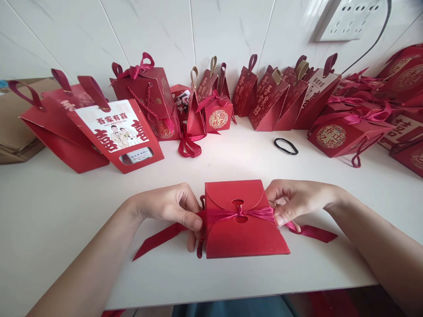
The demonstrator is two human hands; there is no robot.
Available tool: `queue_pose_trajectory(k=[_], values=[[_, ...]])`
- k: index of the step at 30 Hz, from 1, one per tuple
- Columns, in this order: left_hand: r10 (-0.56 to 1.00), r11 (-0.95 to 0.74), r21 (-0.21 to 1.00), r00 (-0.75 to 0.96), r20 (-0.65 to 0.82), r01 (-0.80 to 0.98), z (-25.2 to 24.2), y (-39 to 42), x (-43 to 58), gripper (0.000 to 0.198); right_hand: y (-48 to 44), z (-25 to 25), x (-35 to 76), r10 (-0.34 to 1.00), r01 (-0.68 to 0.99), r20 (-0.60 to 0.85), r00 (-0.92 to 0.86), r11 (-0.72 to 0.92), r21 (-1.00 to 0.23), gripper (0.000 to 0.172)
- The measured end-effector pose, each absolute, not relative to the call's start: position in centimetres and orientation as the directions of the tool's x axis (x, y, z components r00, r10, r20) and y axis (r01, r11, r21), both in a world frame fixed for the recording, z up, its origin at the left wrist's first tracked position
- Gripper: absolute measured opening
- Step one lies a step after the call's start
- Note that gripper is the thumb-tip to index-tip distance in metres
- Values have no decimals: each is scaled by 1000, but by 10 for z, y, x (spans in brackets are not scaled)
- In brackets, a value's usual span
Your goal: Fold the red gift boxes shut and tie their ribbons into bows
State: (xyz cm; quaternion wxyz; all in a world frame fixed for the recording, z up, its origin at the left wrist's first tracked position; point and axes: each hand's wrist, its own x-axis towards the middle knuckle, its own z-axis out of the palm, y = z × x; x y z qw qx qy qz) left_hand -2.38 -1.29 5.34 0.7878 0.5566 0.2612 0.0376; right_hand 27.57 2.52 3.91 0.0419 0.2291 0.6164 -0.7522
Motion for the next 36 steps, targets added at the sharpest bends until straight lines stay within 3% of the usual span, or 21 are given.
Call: queue_pose_trajectory(k=[36], values=[[349, 363, 899, 859, -375, 245, 55, -14, -23, 23, 24, 40, 275, 217, 353, -399, -891, -221, -909, 44]])
